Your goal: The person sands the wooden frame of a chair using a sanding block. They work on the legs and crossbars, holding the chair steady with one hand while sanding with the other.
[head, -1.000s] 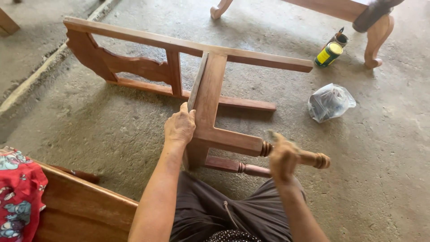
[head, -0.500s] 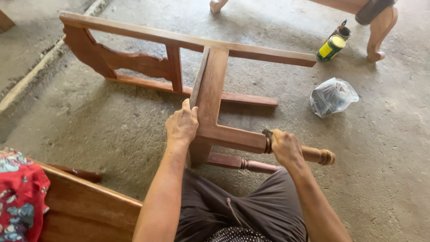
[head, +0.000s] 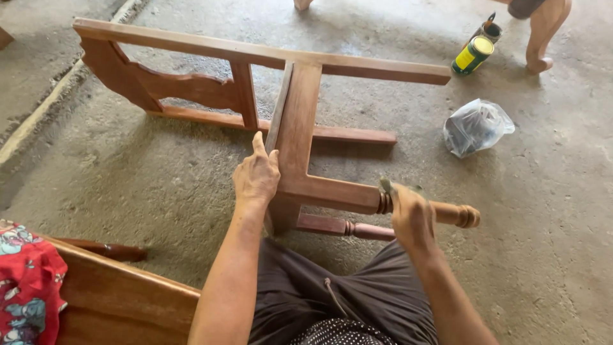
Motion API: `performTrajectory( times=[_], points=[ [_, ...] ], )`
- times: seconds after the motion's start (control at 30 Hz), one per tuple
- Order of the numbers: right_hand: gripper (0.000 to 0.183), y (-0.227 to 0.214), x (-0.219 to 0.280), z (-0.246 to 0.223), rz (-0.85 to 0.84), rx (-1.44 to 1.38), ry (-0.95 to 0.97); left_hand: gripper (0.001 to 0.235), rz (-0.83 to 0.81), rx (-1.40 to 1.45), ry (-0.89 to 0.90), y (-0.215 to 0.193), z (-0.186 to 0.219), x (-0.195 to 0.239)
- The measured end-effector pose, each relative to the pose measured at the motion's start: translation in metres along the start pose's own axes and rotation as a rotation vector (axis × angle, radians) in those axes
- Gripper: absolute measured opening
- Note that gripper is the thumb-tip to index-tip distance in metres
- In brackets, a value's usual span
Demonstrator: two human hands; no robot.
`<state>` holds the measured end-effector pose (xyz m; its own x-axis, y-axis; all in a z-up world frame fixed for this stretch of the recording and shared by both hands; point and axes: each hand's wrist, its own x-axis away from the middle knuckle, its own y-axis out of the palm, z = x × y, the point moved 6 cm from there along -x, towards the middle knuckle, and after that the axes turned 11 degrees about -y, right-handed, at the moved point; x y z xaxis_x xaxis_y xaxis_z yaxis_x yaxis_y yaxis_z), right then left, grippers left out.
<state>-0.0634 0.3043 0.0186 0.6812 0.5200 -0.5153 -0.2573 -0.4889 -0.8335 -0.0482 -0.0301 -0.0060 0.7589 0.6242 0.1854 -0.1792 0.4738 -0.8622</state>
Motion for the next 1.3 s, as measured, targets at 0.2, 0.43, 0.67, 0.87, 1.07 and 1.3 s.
performTrajectory(
  times=[0.2, 0.43, 0.67, 0.87, 1.07, 1.3],
  points=[
    [0.023, -0.004, 0.010, -0.006, -0.030, -0.012, 0.048, 0.067, 0.032, -0.021, -0.007, -0.001, 0.001, -0.007],
    [0.029, 0.014, 0.026, 0.012, -0.207, 0.005, 0.222, 0.069, 0.019, 0.010, 0.000, -0.008, 0.005, 0.000],
    [0.028, 0.023, 0.008, 0.018, -0.293, -0.074, 0.433, 0.061, 0.069, -0.017, 0.051, 0.008, -0.003, -0.005],
    [0.021, -0.015, 0.061, -0.010, 0.117, 0.133, -0.273, 0.063, 0.029, -0.043, 0.025, 0.004, -0.002, -0.004],
    [0.019, -0.055, 0.066, 0.058, 0.159, 0.384, -0.135, 0.062, -0.072, -0.041, 0.005, 0.007, 0.000, -0.009],
    [0.029, 0.027, 0.005, 0.013, -0.440, 0.052, 0.401, 0.061, -0.059, 0.007, 0.041, 0.007, -0.005, -0.010]
  ],
)
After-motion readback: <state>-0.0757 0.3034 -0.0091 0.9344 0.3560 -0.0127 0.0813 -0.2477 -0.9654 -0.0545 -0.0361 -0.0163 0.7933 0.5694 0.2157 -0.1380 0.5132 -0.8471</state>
